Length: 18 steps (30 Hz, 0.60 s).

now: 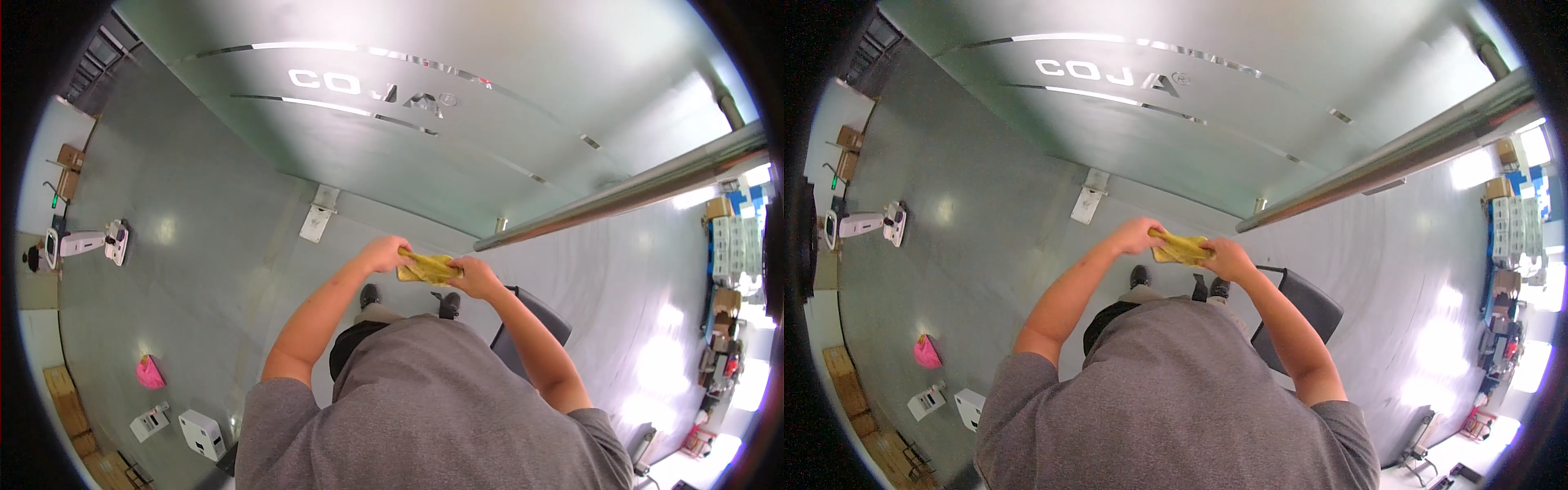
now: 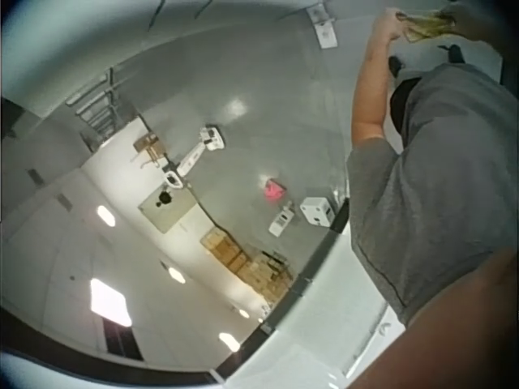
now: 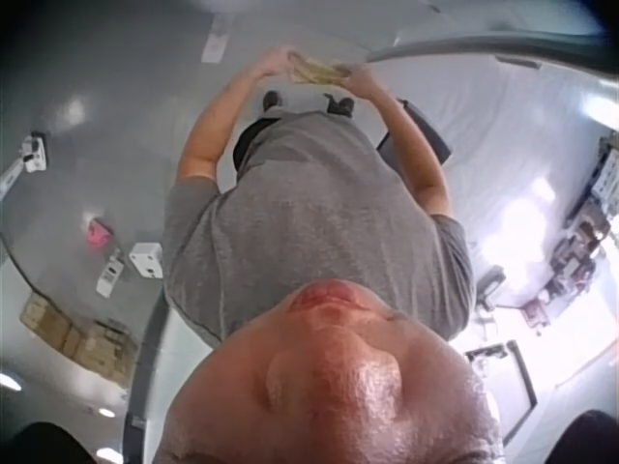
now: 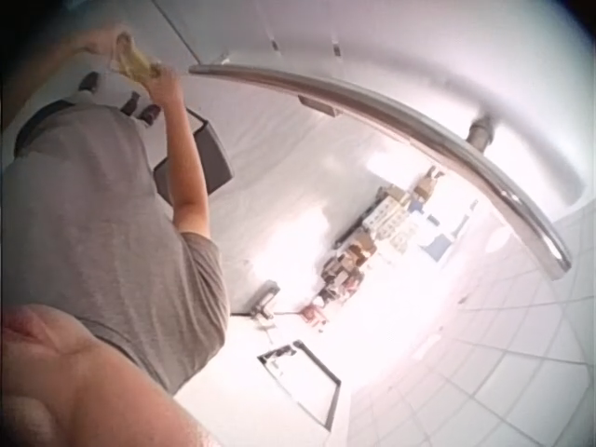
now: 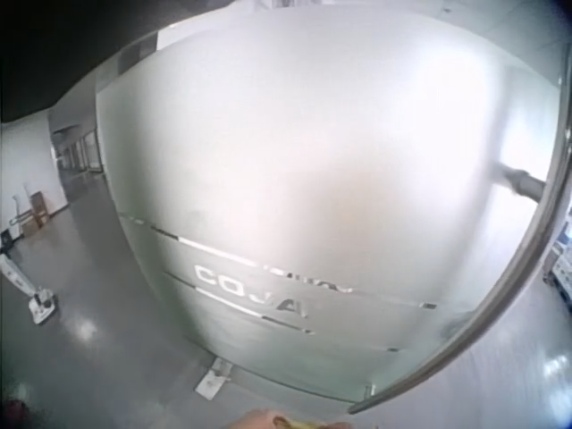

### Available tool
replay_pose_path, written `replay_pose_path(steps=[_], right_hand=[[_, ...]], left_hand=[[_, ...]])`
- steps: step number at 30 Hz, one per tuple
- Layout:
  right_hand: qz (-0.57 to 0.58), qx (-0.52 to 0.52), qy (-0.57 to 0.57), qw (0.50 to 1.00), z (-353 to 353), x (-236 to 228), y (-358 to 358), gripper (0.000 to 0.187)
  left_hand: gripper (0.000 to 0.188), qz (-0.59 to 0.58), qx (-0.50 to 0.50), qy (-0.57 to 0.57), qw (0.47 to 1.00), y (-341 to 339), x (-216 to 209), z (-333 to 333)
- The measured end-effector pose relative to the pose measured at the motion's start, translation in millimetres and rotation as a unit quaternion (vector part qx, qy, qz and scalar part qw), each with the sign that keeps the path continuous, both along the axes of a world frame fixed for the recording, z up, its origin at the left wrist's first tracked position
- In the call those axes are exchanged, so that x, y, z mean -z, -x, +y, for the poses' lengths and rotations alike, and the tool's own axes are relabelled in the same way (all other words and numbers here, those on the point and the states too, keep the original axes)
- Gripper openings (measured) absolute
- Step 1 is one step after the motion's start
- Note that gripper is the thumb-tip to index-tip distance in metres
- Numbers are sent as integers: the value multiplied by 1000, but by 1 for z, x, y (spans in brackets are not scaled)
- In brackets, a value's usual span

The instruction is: Cleaning a glass door and its handle using a cloth.

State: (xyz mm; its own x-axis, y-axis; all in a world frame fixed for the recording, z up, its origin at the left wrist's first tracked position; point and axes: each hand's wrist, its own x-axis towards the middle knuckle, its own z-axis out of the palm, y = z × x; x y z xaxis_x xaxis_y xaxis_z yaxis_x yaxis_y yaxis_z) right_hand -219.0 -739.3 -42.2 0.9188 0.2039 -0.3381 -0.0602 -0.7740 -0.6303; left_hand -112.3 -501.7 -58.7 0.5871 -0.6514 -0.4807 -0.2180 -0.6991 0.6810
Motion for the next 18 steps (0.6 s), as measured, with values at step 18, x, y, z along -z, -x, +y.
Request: replay_pose_path(steps=[18], right_hand=[[-172, 58, -64, 981, -3, -59, 77, 26]], left_hand=[[43, 550, -280, 597, 513, 7, 60, -80]])
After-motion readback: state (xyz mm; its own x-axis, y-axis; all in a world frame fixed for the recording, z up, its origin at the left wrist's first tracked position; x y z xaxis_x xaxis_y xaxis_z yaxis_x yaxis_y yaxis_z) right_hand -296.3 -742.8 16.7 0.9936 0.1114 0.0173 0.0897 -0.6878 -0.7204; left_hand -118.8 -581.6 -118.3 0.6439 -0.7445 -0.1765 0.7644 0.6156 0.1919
